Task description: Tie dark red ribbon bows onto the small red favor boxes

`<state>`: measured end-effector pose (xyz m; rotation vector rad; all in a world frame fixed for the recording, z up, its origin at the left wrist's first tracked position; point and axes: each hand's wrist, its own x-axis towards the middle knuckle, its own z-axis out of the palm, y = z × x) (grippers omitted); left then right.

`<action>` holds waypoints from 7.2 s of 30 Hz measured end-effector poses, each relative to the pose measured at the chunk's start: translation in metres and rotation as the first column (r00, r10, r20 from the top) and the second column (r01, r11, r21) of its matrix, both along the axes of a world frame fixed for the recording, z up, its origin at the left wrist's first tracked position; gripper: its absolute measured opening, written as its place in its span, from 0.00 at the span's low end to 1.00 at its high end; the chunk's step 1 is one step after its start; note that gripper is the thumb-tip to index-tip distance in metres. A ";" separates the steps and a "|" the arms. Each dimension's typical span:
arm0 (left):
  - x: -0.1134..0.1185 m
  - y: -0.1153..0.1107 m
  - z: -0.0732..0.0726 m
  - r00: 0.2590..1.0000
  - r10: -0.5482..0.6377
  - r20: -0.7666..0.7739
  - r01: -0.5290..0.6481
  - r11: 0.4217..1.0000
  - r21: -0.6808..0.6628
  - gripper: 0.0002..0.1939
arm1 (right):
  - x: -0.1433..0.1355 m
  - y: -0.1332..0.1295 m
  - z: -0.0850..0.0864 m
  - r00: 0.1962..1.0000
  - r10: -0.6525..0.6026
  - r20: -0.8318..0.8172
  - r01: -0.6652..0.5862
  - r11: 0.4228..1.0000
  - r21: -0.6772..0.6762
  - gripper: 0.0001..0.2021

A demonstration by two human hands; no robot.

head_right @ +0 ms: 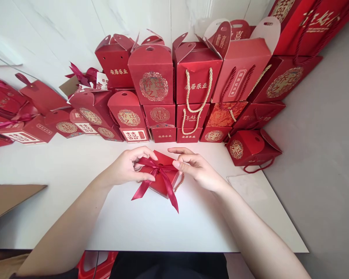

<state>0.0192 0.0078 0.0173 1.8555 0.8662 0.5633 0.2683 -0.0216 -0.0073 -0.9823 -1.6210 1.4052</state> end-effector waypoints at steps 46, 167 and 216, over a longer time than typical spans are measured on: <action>-0.001 -0.001 0.003 0.993 0.114 -0.037 -0.113 0.993 0.037 0.14 | -0.020 -0.027 0.013 0.808 -0.416 0.417 0.058 0.761 0.646 0.05; 0.036 -0.047 0.003 0.887 0.378 0.264 -0.458 0.659 0.596 0.05 | -0.042 -0.040 0.001 0.741 -0.494 0.454 -0.218 0.463 0.859 0.08; 0.025 -0.037 0.006 0.881 0.172 0.441 -0.264 0.952 0.156 0.07 | -0.037 -0.034 -0.004 0.790 -0.498 0.356 -0.243 0.279 0.929 0.08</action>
